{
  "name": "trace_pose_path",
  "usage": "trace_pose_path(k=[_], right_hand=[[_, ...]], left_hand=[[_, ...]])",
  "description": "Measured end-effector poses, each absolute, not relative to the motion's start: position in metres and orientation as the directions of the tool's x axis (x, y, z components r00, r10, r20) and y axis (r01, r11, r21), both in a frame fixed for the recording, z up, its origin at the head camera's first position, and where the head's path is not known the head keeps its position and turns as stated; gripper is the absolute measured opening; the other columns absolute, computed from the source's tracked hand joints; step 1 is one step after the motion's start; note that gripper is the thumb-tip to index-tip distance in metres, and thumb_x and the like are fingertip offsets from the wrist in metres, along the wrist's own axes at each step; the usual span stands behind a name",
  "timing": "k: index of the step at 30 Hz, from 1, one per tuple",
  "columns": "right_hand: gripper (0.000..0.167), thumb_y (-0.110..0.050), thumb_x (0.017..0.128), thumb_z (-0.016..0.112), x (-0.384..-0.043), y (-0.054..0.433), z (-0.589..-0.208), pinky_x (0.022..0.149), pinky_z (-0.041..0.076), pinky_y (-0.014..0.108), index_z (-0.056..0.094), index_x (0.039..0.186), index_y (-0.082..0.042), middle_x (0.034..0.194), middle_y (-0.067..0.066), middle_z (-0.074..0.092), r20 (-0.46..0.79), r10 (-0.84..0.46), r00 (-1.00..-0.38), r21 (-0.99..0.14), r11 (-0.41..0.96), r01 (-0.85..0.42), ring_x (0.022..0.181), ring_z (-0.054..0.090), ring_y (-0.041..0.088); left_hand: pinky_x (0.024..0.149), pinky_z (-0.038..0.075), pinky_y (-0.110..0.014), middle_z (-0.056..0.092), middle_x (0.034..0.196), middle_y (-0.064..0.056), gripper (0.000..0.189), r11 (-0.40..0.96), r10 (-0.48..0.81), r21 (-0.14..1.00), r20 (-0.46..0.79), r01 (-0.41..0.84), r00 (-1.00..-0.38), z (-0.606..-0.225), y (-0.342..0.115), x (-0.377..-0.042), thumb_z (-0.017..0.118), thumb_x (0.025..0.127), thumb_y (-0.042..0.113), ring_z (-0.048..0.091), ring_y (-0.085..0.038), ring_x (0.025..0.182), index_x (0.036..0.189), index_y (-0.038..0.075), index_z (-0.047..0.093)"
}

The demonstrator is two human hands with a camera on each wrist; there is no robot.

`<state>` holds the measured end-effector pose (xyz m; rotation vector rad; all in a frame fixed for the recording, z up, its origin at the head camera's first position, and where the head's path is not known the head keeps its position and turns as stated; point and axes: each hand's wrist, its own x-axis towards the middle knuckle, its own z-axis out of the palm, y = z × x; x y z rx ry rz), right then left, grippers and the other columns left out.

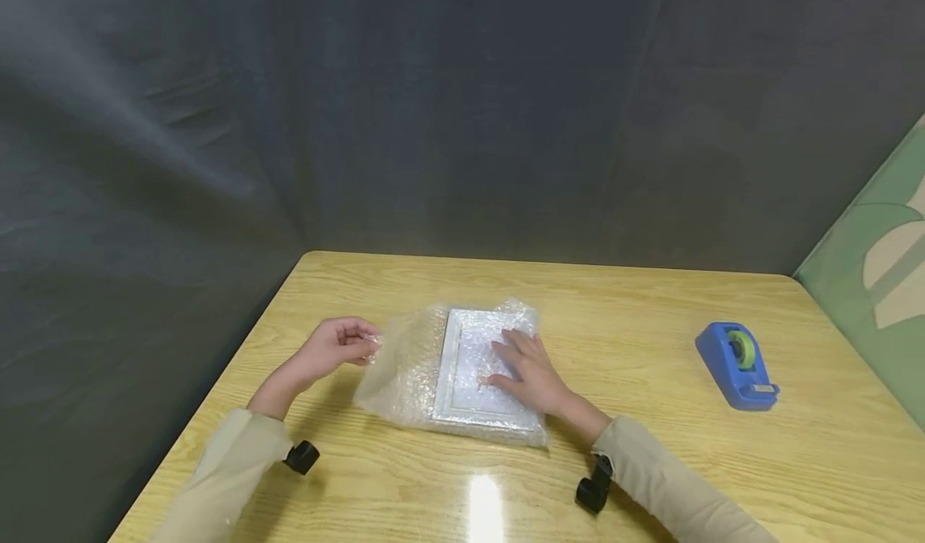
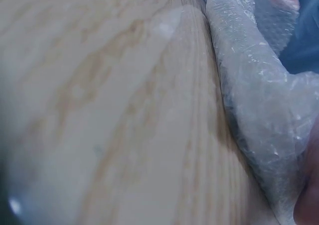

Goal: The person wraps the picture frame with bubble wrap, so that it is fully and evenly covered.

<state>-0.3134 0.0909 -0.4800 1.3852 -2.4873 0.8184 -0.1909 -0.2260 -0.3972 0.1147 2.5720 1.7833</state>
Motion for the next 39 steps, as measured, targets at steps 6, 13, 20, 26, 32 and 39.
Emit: trace_pose_path(k=[6, 13, 20, 26, 32, 39], right_hand=[[0.056, -0.033, 0.085, 0.06, -0.311, 0.088, -0.481, 0.106, 0.011, 0.059, 0.049, 0.128, 0.0, 0.137, 0.026, 0.036, 0.379, -0.741, -0.555, -0.36, 0.434, -0.826, 0.129, 0.027, 0.04], [0.055, -0.035, 0.087, 0.057, -0.313, 0.089, -0.482, 0.107, 0.01, 0.059, 0.048, 0.129, -0.001, 0.139, 0.025, 0.034, 0.356, -0.741, -0.569, -0.356, 0.455, -0.816, 0.131, 0.025, 0.04], [0.053, -0.034, 0.088, 0.054, -0.314, 0.088, -0.481, 0.106, 0.009, 0.06, 0.047, 0.13, -0.002, 0.14, 0.022, 0.033, 0.342, -0.74, -0.578, -0.368, 0.461, -0.808, 0.131, 0.024, 0.039], [0.043, -0.024, 0.091, 0.05, -0.312, 0.089, -0.479, 0.104, 0.011, 0.062, 0.05, 0.127, 0.0, 0.138, 0.024, 0.035, 0.371, -0.729, -0.576, -0.362, 0.458, -0.812, 0.13, 0.026, 0.041], [0.036, -0.015, 0.094, 0.044, -0.311, 0.089, -0.477, 0.104, 0.012, 0.063, 0.051, 0.124, 0.002, 0.136, 0.026, 0.037, 0.385, -0.711, -0.588, -0.403, 0.443, -0.8, 0.129, 0.027, 0.042], [0.041, -0.022, 0.094, 0.046, -0.312, 0.09, -0.477, 0.105, 0.009, 0.062, 0.049, 0.127, 0.001, 0.139, 0.025, 0.034, 0.338, -0.724, -0.601, -0.422, 0.454, -0.785, 0.131, 0.024, 0.041]], left_hand=[[0.07, 0.055, -0.03, 0.063, 0.085, -0.003, 0.031, 0.252, 0.102, 0.962, 0.082, 0.106, -0.991, -0.404, -0.188, -0.202, 0.059, 0.086, 0.002, 0.062, -0.009, 0.073, 0.111, -0.015, 0.052], [0.069, 0.056, -0.03, 0.061, 0.084, -0.004, 0.029, 0.175, 0.142, 0.976, 0.104, 0.129, -0.984, -0.417, -0.145, -0.219, 0.059, 0.084, -0.001, 0.061, -0.009, 0.072, 0.108, -0.015, 0.054], [0.068, 0.056, -0.03, 0.061, 0.084, -0.01, 0.024, 0.179, 0.249, 0.968, 0.13, 0.178, -0.96, -0.436, -0.111, -0.231, 0.057, 0.084, -0.006, 0.059, -0.006, 0.069, 0.105, -0.017, 0.054], [0.067, 0.055, -0.025, 0.063, 0.086, -0.017, 0.023, 0.269, 0.281, 0.942, 0.122, 0.2, -0.952, -0.449, -0.093, -0.235, 0.061, 0.082, -0.002, 0.057, -0.005, 0.07, 0.104, -0.011, 0.059], [0.068, 0.051, -0.02, 0.065, 0.083, -0.007, 0.018, 0.413, 0.267, 0.878, 0.136, 0.241, -0.954, -0.452, -0.084, -0.231, 0.069, 0.078, 0.007, 0.056, -0.006, 0.073, 0.094, 0.0, 0.066], [0.067, 0.052, -0.02, 0.064, 0.078, -0.002, 0.016, 0.443, 0.299, 0.856, 0.139, 0.266, -0.944, -0.454, -0.08, -0.229, 0.072, 0.074, 0.004, 0.058, -0.006, 0.07, 0.088, 0.001, 0.065]])
